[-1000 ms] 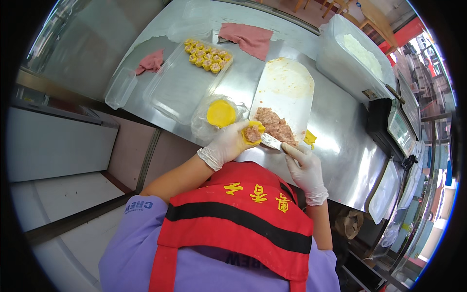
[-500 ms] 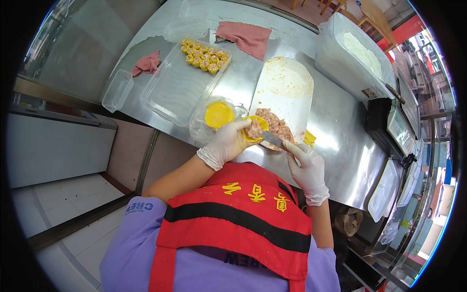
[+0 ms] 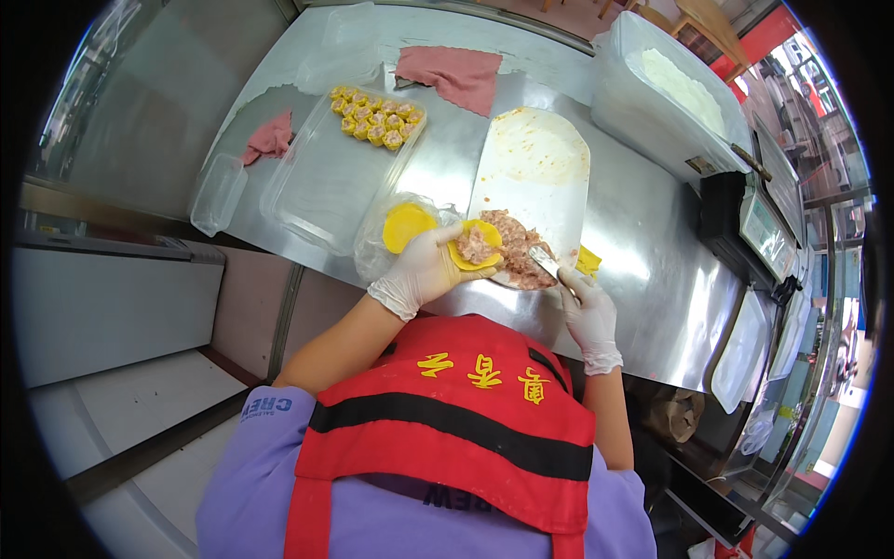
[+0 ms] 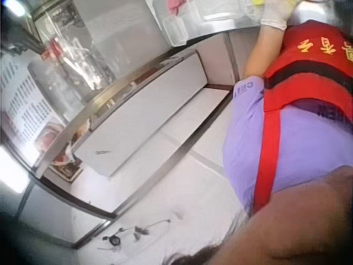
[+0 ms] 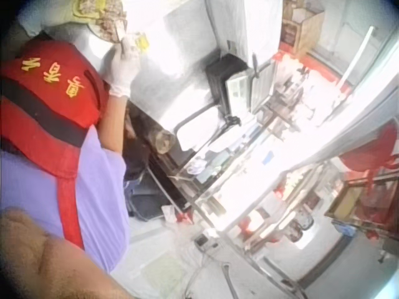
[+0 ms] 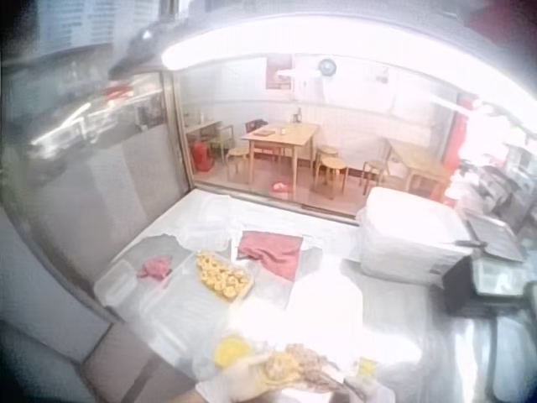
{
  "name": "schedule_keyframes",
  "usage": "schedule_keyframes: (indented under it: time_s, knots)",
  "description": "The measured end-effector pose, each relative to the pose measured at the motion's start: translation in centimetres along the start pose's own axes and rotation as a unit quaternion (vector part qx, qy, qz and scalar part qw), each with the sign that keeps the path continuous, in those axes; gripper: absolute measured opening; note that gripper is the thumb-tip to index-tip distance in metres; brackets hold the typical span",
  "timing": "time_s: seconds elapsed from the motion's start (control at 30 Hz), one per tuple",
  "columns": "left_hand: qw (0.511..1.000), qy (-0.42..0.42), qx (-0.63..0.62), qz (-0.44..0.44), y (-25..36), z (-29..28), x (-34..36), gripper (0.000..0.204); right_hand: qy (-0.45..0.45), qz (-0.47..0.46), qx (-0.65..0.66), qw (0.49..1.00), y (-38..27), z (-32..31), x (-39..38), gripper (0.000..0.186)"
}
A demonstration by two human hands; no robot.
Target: The person prepares dim sum by placing meat filling onto a yellow wrapper with a spatula, folding the wrapper around the filling by hand, and placing the finished pieces into a plastic container.
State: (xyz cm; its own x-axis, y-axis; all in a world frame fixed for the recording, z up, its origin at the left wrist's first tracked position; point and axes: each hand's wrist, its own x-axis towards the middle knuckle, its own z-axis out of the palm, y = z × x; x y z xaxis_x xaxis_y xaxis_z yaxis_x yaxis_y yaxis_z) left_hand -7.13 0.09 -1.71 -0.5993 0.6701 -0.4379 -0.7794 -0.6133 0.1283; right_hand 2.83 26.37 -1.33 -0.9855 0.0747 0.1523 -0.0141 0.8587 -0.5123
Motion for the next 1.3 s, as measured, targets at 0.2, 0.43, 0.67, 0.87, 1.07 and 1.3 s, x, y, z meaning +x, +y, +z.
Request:
schedule_keyframes:
  time_s: [0.2,0.43,0.67,0.87,1.07,1.3]
  knots:
    - [1.0,-0.019,0.001,0.005,-0.9,-0.1,1.9,0.046,0.022,-0.031,0.07,0.997,-2.6,-2.8,0.1,0.025]
    - [1.0,0.011,0.027,-0.005,-1.1,0.8,3.0,0.043,0.023,-0.058,-0.044,0.997,0.1,-0.3,0.5,0.02]
    - [0.997,0.051,0.055,-0.02,0.5,1.8,2.4,0.047,-0.035,0.062,0.107,0.992,0.4,-1.5,-0.4,0.021]
    - [0.99,0.016,0.124,-0.064,0.3,4.3,2.7,0.049,-0.207,0.288,0.465,0.811,-1.5,-0.4,-1.1,0.028]
    - [0.985,0.005,0.146,-0.093,-0.7,3.3,3.0,0.047,-0.137,0.375,0.601,0.692,-2.8,-1.1,-2.0,0.033]
    - [0.999,0.005,0.031,-0.045,-3.3,2.2,1.5,0.045,-0.128,0.347,0.576,0.729,-4.8,-2.0,-3.8,0.032]
